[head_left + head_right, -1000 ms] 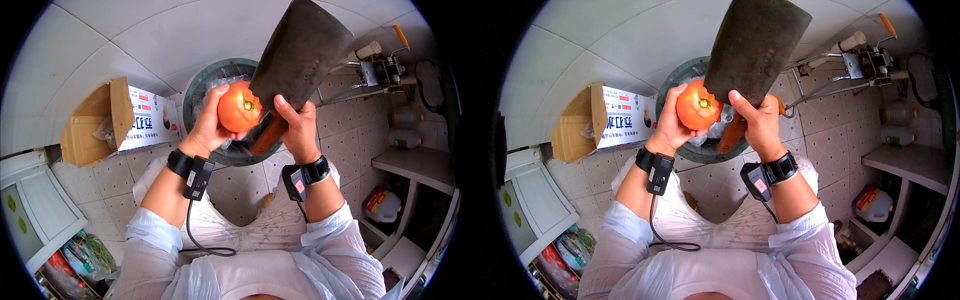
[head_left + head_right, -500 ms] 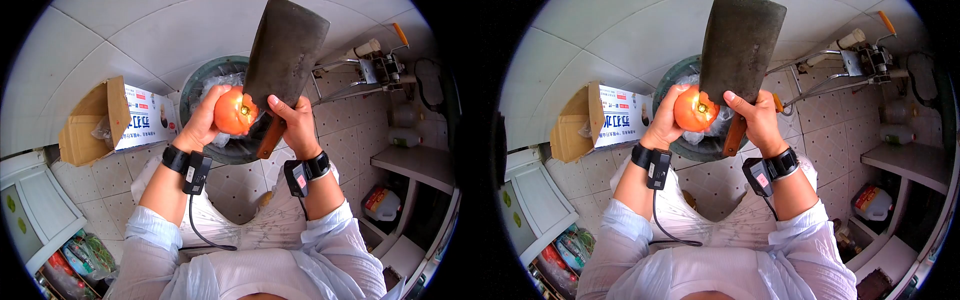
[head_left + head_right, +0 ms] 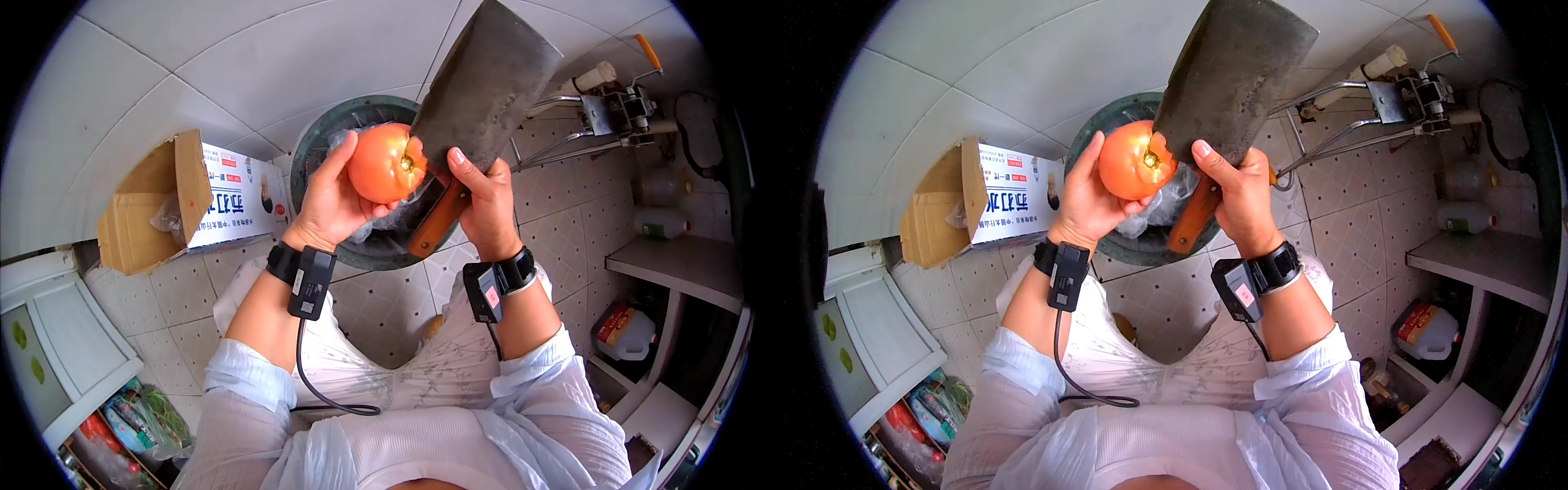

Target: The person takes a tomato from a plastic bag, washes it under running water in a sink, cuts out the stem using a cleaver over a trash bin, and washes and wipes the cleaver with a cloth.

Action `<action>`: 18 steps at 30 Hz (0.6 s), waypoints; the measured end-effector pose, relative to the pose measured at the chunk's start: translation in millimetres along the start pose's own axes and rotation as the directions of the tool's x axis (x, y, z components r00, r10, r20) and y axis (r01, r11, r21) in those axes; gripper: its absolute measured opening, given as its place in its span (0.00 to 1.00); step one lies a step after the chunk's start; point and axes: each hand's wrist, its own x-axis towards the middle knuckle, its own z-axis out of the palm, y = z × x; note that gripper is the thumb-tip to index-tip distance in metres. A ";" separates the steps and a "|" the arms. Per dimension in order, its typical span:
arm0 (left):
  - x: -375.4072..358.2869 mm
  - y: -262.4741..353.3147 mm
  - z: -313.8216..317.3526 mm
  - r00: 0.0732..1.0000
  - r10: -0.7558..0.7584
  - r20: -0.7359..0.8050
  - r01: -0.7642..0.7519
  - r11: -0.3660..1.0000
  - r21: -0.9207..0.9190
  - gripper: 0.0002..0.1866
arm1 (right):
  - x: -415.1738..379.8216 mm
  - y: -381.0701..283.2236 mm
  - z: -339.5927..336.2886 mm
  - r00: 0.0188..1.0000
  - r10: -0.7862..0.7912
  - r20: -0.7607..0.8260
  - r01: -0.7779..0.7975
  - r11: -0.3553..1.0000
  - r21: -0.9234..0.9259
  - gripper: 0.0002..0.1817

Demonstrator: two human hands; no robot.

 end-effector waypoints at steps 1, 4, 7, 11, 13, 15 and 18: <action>1.4 -0.9 -4.4 1.000 -0.007 -0.014 0.007 1.000 0.016 0.31 | -0.4 0.5 0.1 1.000 0.001 0.000 -0.001 1.000 0.001 0.12; 0.0 0.4 -8.8 0.997 -0.031 -0.067 0.036 0.996 0.079 0.30 | -2.8 0.5 -0.8 0.999 -0.026 0.040 0.029 0.996 -0.079 0.11; 1.0 -0.5 -11.3 0.989 -0.061 -0.136 0.077 0.991 0.113 0.28 | -4.1 0.5 -4.4 0.996 -0.039 0.075 0.051 0.986 -0.160 0.10; 1.4 0.9 -7.5 0.960 -0.130 -0.247 0.148 0.987 0.057 0.24 | -4.6 -0.8 -7.3 0.993 -0.025 0.113 0.052 0.968 -0.244 0.09; 2.6 -1.1 -14.9 0.962 -0.181 -0.204 0.186 0.983 0.003 0.23 | -5.7 -1.5 -6.4 0.992 -0.036 0.120 0.067 0.963 -0.261 0.08; 5.4 -2.3 -28.2 0.961 -0.229 -0.157 0.224 0.973 -0.050 0.23 | -5.8 -2.1 -5.2 0.988 -0.060 0.144 0.102 0.948 -0.301 0.08; 5.0 -1.0 -28.8 0.954 -0.290 0.069 0.295 0.953 -0.070 0.22 | -6.1 -3.2 -8.7 0.988 -0.028 0.150 0.085 0.919 -0.384 0.08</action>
